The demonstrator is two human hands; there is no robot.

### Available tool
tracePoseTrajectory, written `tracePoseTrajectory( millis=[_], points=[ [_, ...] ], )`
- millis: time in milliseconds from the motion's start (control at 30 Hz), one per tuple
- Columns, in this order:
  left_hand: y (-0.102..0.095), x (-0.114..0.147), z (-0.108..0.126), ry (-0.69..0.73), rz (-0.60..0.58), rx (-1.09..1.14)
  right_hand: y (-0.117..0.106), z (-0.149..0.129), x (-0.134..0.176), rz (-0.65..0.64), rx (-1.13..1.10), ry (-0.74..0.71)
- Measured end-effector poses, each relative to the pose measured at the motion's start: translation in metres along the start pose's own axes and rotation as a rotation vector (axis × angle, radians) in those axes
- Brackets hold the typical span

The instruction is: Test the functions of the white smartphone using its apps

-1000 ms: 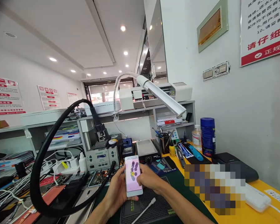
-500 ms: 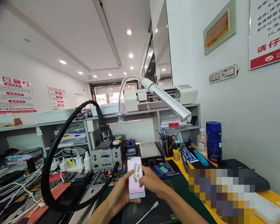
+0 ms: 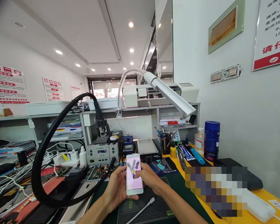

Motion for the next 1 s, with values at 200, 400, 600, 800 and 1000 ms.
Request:
tracePoseTrajectory(
  millis=[200, 400, 600, 800, 1000],
  points=[
    [0.006, 0.003, 0.001, -0.011, 0.023, 0.035, 0.000, 0.007, -0.005, 0.019, -0.060, -0.007],
    [0.006, 0.000, -0.002, 0.013, 0.039, -0.005, -0.002, 0.009, -0.007, 0.095, -0.045, 0.050],
    [0.009, 0.000, -0.003, -0.011, 0.008, -0.014, -0.005, 0.004, -0.007, 0.038, -0.286, 0.128],
    [0.009, 0.002, -0.003, -0.016, 0.002, -0.025, -0.002, -0.002, -0.001, 0.040, -0.241, 0.114],
    [0.010, 0.002, -0.005, -0.009, 0.019, -0.080, 0.002, -0.003, 0.004, 0.096, -0.190, 0.075]
  ],
)
Point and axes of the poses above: each hand's wrist, its own x-axis away from the middle knuckle, its own y-axis out of the palm, z = x × y, the point moved 3 cm from there along -x, towards the middle knuckle, and after that the axes turned 5 degrees about -z, right-handed, at the moved point
